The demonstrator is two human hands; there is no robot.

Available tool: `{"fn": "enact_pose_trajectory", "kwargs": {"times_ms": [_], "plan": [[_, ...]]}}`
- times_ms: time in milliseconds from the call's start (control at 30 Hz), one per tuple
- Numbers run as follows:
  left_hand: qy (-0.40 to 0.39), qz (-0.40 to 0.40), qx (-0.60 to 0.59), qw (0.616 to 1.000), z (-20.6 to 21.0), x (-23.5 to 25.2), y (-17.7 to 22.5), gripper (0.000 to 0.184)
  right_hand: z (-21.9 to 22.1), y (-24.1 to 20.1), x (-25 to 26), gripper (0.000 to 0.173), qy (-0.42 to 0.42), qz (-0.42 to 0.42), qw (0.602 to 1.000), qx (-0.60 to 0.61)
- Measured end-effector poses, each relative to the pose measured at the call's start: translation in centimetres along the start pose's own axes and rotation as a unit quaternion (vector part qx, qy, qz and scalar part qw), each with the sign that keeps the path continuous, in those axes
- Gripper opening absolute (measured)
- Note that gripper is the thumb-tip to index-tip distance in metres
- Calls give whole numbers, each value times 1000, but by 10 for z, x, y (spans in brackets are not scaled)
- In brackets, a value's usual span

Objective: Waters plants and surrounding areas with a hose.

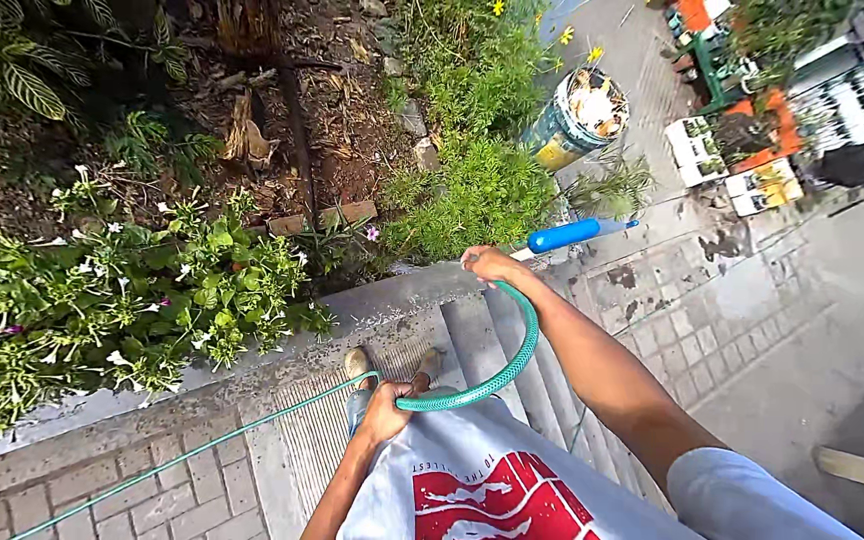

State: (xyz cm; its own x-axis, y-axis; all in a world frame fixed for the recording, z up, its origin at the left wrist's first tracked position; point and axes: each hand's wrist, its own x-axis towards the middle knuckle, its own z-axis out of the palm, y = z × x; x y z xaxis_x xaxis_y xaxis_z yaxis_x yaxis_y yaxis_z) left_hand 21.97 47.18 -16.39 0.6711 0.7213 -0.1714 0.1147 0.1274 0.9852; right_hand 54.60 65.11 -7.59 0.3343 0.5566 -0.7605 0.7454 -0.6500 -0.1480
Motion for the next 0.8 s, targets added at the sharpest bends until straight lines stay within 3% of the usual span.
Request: {"fn": "enact_pose_trajectory", "kwargs": {"times_ms": [433, 633, 800], "plan": [[18, -12, 9, 1000, -14, -3, -5, 34, 16, -19, -9, 33, -3, -54, 997, 53], [45, -46, 18, 998, -18, 7, 5, 27, 22, 47, -6, 33, 58, 21, 989, 134], [-1, -72, 39, 997, -21, 28, 16, 27, 8, 103, -19, 35, 108, 105, 966, 209]]}}
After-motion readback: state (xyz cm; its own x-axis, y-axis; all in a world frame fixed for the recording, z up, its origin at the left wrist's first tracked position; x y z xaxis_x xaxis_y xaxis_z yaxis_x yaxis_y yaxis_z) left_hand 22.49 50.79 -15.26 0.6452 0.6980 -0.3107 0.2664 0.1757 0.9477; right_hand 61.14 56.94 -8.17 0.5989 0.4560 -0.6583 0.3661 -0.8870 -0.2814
